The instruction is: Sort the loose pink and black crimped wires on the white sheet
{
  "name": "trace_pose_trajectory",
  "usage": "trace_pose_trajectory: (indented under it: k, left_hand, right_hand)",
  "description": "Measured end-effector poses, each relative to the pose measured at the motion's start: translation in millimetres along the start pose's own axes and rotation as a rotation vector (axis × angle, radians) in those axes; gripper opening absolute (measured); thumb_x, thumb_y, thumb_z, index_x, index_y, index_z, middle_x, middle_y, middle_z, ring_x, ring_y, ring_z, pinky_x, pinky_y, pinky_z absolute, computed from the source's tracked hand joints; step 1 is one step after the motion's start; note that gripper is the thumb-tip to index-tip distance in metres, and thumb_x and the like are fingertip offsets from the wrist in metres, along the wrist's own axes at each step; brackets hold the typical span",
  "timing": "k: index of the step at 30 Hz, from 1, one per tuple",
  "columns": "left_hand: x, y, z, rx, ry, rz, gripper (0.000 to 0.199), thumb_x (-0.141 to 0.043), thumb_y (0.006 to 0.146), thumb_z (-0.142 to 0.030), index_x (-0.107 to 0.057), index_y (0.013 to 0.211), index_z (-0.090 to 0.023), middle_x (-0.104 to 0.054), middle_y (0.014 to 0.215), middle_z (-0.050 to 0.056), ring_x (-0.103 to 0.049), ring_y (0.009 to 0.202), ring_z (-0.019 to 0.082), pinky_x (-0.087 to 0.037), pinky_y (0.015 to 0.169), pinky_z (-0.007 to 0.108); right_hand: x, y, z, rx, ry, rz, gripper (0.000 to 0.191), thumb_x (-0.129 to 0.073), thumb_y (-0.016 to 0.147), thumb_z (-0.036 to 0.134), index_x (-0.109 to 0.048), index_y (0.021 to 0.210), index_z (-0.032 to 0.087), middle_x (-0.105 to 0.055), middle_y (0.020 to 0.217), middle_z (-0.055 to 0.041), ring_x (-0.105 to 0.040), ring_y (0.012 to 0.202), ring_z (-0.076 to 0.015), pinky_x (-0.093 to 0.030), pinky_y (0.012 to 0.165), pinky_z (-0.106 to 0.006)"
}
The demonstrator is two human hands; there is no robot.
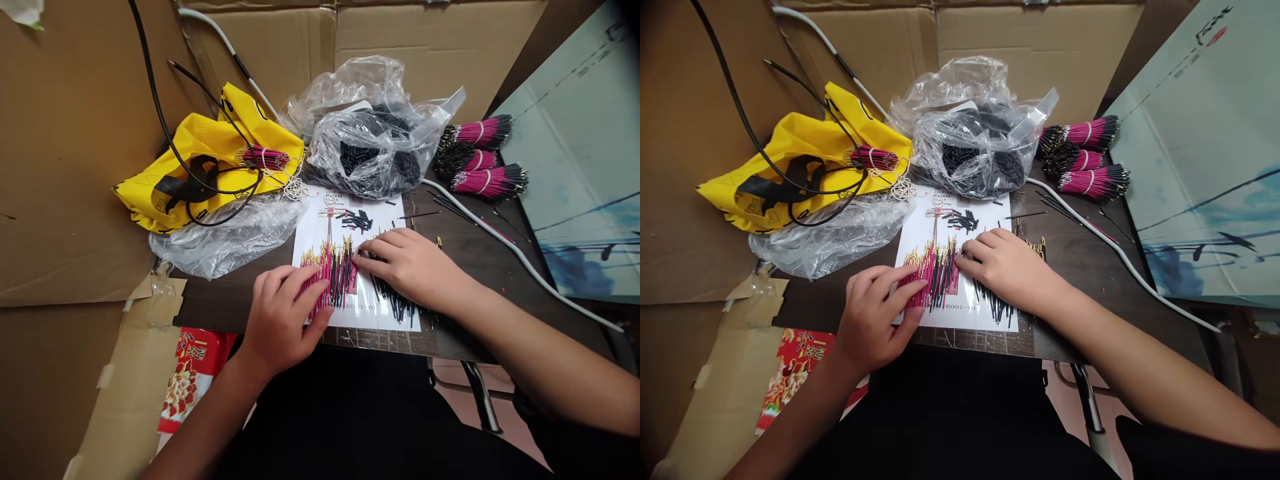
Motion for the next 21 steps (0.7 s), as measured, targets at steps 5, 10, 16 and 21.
trace_pose_trajectory:
  k: [5, 10, 16, 21]
  left_hand:
    - [-19.2, 9, -18, -0.092, 0.028, 0.147, 0.052, -0.054, 0.094, -0.051, -0.057, 0.140, -0.027, -0.044, 0.156, 0.010, -0.038, 0.140, 0.035, -0.031, 0.108, 0.057]
    - [-25.2, 11, -18, -0.070, 0.032, 0.160, 0.054, -0.051, 0.095, -0.054, -0.057, 0.140, -0.025, -0.043, 0.157, 0.012, -0.033, 0.145, 0.036, -0.028, 0.110, 0.060]
    - [-23.1, 8, -18, -0.067, 0.035, 0.123, 0.054, -0.054, 0.093, -0.053, -0.058, 0.138, -0.023, -0.047, 0.153, 0.013, -0.037, 0.143, 0.036, -0.029, 0.111, 0.059]
    - [-23.5, 9, -20, -0.085, 0.050, 0.118, 0.055, -0.053, 0.094, -0.052, -0.059, 0.138, -0.020, -0.051, 0.150, 0.014, -0.039, 0.141, 0.036, -0.028, 0.112, 0.058]
  right_hand:
    - [2, 6, -3, 0.079, -0.036, 0.030, 0.021, -0.054, 0.100, 0.021, -0.070, 0.112, 0.017, -0.067, 0.101, -0.0108, -0.053, 0.086, -0.0215, -0.034, 0.073, -0.036]
    - [-2, 9, -9, 0.177, -0.075, 0.047, 0.022, -0.052, 0.101, 0.023, -0.068, 0.113, 0.017, -0.066, 0.099, -0.0084, -0.051, 0.083, -0.0210, -0.034, 0.073, -0.036]
    - [-7, 5, -12, 0.247, -0.066, 0.026, 0.030, -0.047, 0.103, 0.020, -0.063, 0.128, 0.016, -0.066, 0.103, -0.0091, -0.053, 0.083, -0.0200, -0.035, 0.072, -0.035]
    - [-4, 7, -12, 0.295, -0.065, 0.018, 0.026, -0.046, 0.103, 0.018, -0.065, 0.120, 0.015, -0.066, 0.100, -0.0087, -0.053, 0.081, -0.0179, -0.035, 0.071, -0.034]
Point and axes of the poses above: each hand's wrist, its own y-axis towards the middle knuckle, its own x-axis out of the back of the hand, z = x × y, the point moved 6 cm from there along y, towards the middle knuckle
